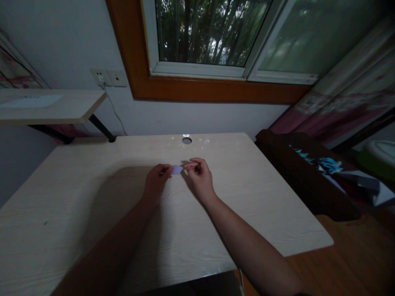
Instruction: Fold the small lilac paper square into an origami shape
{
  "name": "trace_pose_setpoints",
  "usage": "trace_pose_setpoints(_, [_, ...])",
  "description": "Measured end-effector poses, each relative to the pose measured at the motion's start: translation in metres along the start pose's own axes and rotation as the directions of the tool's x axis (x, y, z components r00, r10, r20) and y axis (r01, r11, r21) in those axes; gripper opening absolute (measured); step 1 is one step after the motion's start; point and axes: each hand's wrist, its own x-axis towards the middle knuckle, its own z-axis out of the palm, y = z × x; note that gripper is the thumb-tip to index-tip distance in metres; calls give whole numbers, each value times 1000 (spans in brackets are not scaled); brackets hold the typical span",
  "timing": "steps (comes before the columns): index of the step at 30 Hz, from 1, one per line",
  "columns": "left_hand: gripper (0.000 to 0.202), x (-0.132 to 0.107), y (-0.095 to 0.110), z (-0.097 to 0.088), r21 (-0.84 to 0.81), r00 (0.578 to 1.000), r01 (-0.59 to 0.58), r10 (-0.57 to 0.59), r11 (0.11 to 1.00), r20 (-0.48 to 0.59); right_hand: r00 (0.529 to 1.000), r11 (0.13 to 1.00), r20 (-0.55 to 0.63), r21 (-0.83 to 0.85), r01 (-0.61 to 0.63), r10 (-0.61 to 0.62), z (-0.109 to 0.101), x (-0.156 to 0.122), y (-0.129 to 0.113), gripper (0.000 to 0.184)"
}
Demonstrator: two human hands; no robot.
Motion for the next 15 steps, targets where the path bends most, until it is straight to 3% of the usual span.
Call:
trace_pose_setpoints(4, [22, -1, 0, 1, -12, 999, -18, 18, 1000, 37, 998, 999, 66, 36, -26, 23, 2, 0, 5, 29])
trace_pose_setpoints(8, [18, -5, 5, 3, 68, 994, -97, 94, 993, 53, 984, 998, 178, -63, 20, -9, 3, -4, 7, 27])
trace_pose_setpoints(15, [16, -9, 9, 5, 81, 991, -132, 130, 988, 36, 993, 1000, 115, -1, -7, 7, 3, -4, 8, 20])
